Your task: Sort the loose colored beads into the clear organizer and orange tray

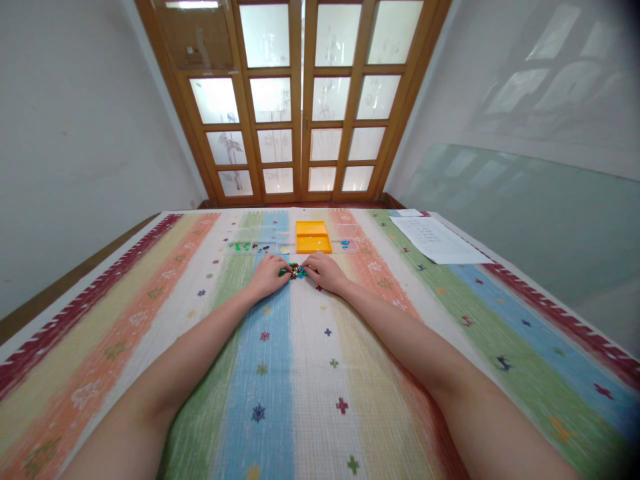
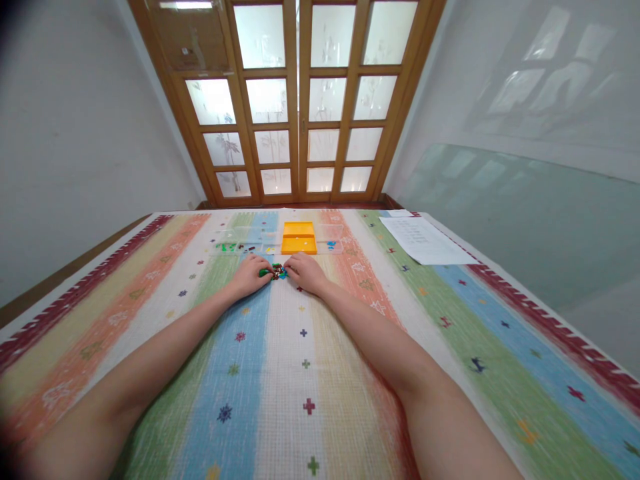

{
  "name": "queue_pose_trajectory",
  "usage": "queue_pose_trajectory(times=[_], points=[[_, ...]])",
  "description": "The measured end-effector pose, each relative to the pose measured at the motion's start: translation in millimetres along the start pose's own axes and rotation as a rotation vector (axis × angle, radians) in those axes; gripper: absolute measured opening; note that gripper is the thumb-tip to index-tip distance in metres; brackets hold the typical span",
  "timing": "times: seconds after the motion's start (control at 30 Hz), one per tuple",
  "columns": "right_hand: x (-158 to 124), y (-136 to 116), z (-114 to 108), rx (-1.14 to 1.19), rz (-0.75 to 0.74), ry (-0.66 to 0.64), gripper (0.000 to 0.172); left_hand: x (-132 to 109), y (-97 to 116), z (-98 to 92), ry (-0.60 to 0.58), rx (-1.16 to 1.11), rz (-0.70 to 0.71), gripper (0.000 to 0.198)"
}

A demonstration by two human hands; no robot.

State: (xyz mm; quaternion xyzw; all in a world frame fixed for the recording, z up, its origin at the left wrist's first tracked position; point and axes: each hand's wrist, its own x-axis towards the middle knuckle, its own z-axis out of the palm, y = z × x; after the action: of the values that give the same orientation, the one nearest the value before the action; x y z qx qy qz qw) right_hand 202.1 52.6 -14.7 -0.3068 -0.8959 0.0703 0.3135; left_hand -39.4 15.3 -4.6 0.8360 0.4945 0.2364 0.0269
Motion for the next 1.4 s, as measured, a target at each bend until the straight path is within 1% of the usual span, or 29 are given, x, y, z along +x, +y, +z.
queue_pose_trajectory(times=[0.13,0.43,0.7,0.97,1.17,1.27,1.4], points=[[0,0,-1,0.004,0.002,-0.002,0.011,0,5,1.6,-0.001,-0.007,0.004,0.016],[0,0,-1,-0.003,0.011,-0.013,0.012,-2,8,3.0,-0.018,-0.031,0.043,0.014],[0,-3,-3,-0.002,0.015,-0.011,0.012,-3,19,-4.1,-0.047,-0.025,0.14,0.012],[0,-3,-3,-0.005,0.017,-0.011,0.012,-3,18,-4.1,-0.06,-0.018,0.14,0.009],[0,-3,-3,0.006,0.014,-0.008,0.012,-2,18,-6.0,-0.045,-0.039,0.167,0.012],[0,-4,-4,0.0,0.017,-0.014,0.012,-1,18,-7.8,-0.044,-0.057,0.149,0.013],[0,-3,-3,-0.013,0.013,-0.02,0.012,0,13,-9.8,-0.001,-0.061,0.057,0.014]])
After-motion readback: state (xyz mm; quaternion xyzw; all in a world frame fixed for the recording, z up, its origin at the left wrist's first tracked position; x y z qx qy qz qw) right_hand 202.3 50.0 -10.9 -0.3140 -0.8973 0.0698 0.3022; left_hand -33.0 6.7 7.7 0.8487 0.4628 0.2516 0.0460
